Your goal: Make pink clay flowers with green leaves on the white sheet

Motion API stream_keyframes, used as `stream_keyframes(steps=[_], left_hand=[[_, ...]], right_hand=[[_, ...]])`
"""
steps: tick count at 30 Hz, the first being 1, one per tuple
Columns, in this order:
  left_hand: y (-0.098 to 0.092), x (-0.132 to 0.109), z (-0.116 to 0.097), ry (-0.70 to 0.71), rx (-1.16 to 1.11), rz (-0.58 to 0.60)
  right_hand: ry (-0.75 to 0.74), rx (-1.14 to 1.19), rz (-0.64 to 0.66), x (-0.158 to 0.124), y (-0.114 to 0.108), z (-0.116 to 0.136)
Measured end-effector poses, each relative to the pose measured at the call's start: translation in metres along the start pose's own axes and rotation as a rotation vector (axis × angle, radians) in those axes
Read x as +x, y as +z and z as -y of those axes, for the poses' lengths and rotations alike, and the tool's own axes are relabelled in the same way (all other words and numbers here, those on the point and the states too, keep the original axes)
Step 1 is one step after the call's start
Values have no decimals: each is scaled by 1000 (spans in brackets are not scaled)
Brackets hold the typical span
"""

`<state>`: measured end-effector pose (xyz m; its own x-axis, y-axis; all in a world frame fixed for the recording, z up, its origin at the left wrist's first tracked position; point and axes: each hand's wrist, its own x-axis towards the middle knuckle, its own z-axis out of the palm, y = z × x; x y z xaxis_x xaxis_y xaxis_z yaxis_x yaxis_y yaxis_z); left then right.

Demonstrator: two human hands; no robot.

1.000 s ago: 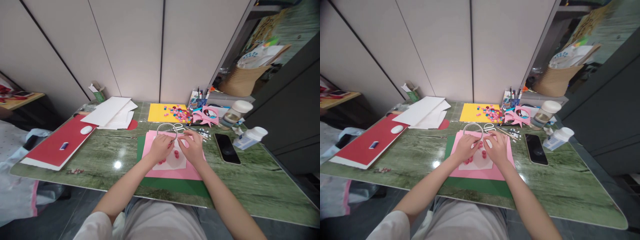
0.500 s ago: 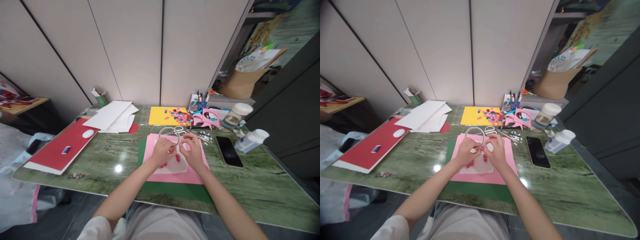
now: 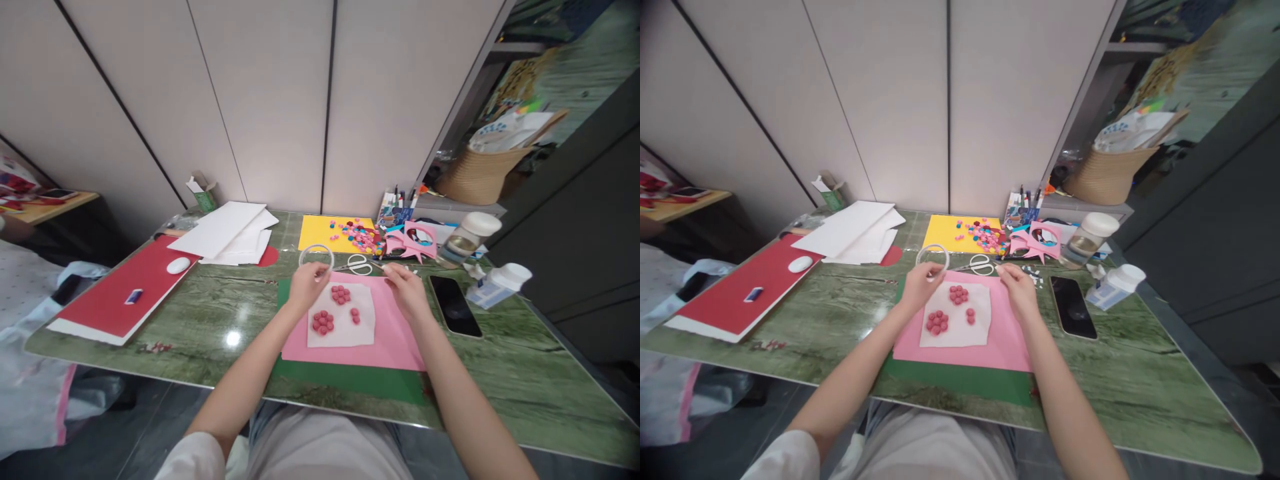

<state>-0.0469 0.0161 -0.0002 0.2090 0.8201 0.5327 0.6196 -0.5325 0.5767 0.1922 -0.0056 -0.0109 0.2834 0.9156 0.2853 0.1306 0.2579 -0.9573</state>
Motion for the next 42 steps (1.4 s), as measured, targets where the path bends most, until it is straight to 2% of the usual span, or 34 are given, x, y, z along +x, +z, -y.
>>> stream_keyframes(steps=[2,4,6,8,11,13,15,19,22,25,32,38,42], left_hand=[[-4,8,26,-77,147,37],[-7,11,47,-153,313,114],[-7,12,61,-188,354,122],[-6,11,67,-209,370,111],[-7,11,56,-212,315,39],[-6,10,37,-179,126,10],[-3,8,14,-174,-190,86],[7,-2,-21,-298,-687,304],[12,-10,-29,-422,-892,407],[14,-13,-29,-494,-1009,412],[10,-11,-31,-463,-887,284],[2,-11,-41,-280,-589,147],[-2,-13,-46,-168,-412,97]], right_hand=[[148,143,59,-1,2,0],[216,199,82,-3,6,3],[238,225,105,-6,8,7],[269,277,141,-8,10,12],[255,294,223,-12,13,18],[210,245,277,-16,17,21],[138,175,316,-20,21,23],[-49,7,370,-27,26,27],[-125,-91,412,-29,28,31],[-160,-146,418,-29,28,34],[-181,-185,419,-29,28,33],[-171,-187,429,-32,28,38],[-176,-189,426,-32,28,38]])
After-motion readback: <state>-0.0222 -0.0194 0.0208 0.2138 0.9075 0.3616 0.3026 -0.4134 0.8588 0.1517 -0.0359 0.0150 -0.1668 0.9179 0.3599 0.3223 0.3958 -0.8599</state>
